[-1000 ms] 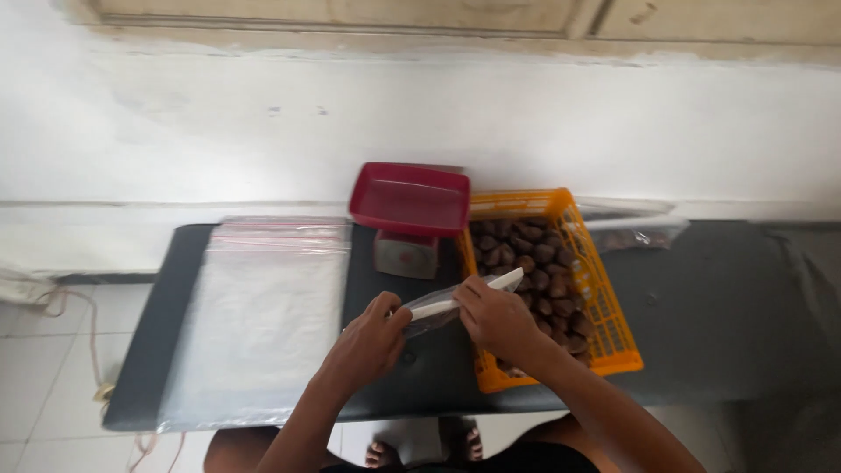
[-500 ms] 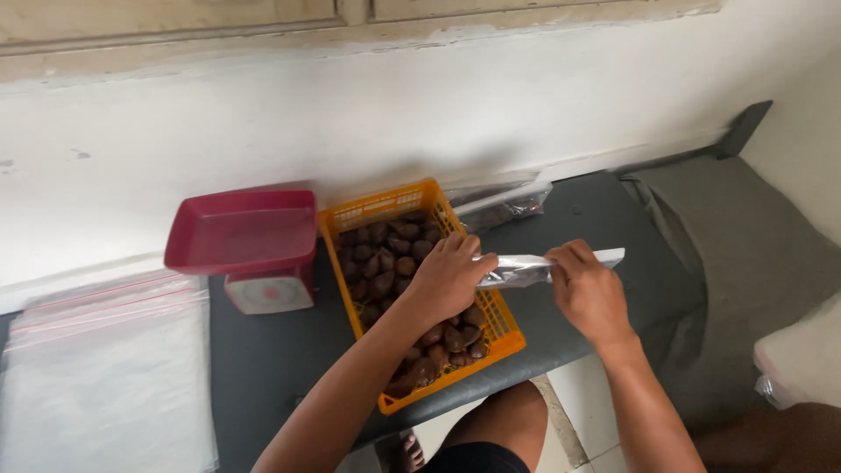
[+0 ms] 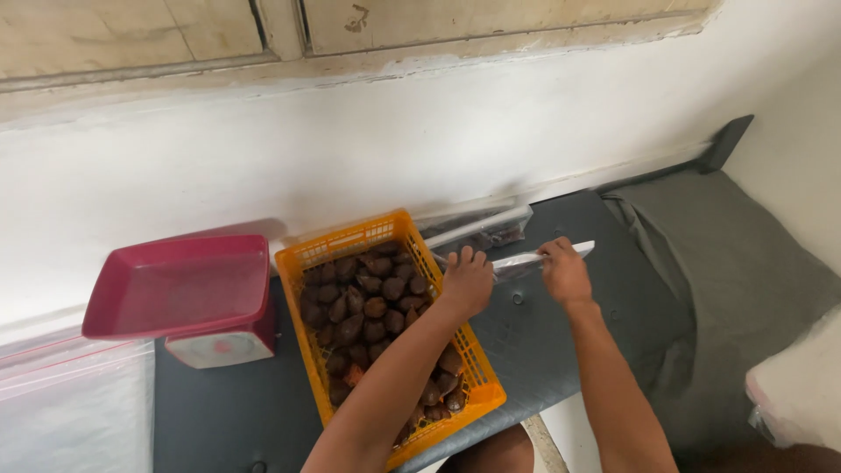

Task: Weighing and bagging fruits from a crate into plastic bags.

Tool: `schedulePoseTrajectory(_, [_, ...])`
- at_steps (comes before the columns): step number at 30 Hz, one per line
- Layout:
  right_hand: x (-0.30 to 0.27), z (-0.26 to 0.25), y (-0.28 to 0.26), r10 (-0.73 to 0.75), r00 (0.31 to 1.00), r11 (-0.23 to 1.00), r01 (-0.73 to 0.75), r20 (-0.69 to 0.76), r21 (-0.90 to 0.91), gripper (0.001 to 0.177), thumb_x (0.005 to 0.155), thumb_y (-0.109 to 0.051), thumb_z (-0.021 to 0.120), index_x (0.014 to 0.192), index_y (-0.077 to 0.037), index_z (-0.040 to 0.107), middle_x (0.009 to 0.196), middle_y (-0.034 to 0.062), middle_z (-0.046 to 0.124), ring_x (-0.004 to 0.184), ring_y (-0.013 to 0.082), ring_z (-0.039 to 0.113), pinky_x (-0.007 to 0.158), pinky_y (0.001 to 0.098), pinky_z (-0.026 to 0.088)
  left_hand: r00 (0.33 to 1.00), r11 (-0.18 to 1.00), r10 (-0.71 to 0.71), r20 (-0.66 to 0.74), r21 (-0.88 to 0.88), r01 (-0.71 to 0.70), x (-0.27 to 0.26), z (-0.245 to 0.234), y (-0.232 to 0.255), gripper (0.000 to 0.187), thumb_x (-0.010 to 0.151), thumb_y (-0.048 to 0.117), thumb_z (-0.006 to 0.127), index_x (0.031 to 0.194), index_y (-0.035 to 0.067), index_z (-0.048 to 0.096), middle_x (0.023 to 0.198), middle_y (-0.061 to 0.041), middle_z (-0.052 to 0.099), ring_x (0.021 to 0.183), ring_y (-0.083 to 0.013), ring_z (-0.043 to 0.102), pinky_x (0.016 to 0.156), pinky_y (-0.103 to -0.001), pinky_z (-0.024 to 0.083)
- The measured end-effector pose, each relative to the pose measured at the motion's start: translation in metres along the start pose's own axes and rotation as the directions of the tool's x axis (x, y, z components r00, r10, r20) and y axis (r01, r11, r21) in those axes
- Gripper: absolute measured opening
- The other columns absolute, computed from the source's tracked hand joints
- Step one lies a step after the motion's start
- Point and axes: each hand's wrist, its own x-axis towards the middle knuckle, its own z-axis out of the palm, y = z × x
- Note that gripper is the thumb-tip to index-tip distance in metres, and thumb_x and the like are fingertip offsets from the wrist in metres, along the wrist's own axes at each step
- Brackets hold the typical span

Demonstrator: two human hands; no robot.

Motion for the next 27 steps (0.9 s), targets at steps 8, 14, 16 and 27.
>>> schedulePoseTrajectory(8, [0.045,0.088,-0.014,0.006,0.999,0.996,-0.009,0.035,0.091,0.014,0.095,-0.003,0.063,0.099,-0.014,0.072,0.101,0.0044,0.064,0.095,0.0343,0.074,0.078,0.0457,0.064,0.967,0.981,-0.195,0.161,0.012,0.196,0.005,0.029,-0.023,0.006,0.096,0.010,0.056,0.102,0.011,0.058,0.107,-0.009,0.046,0.108,-0.0263,0.034,0.089,-0.045,0.020])
schedulePoseTrajectory(14, [0.055,0.117,-0.014,-0.004,1.000,0.996,0.001,0.028,0.094,0.021,0.093,-0.004,0.061,0.108,-0.016,0.069,0.108,0.0042,0.062,0.102,0.0318,0.072,0.084,0.0421,0.064,0.959,0.963,-0.234,0.163,0.177,0.205,-0.006,0.014,-0.017,0.025,0.093,0.012,0.054,0.117,0.010,0.059,0.111,-0.009,0.049,0.113,-0.0233,0.033,0.096,-0.045,0.015])
schedulePoseTrajectory(16, [0.050,0.106,-0.024,-0.017,0.999,0.994,0.013,0.032,0.109,0.025,0.093,-0.003,0.060,0.111,-0.017,0.069,0.110,0.0042,0.062,0.105,0.0315,0.072,0.086,0.0414,0.063,0.963,0.941,-0.243,0.120,0.270,0.204,-0.009,0.011,-0.015,0.028,0.096,0.015,0.053,0.122,0.013,0.062,0.110,-0.009,0.051,0.114,-0.0205,0.035,0.099,-0.041,0.015])
schedulePoseTrajectory(27, [-0.042,0.012,-0.105,0.211,0.928,0.801,-0.344,0.307,0.490,0.057,0.095,-0.020,0.074,0.146,-0.006,0.051,0.141,0.0225,0.050,0.126,0.0396,0.062,0.103,0.0501,0.058,0.992,0.937,-0.121,0.034,-0.326,0.125,-0.038,0.020,-0.038,0.059,0.103,0.037,0.060,0.150,0.007,0.044,0.166,-0.017,0.018,0.137,-0.0369,0.026,0.109,-0.055,0.020])
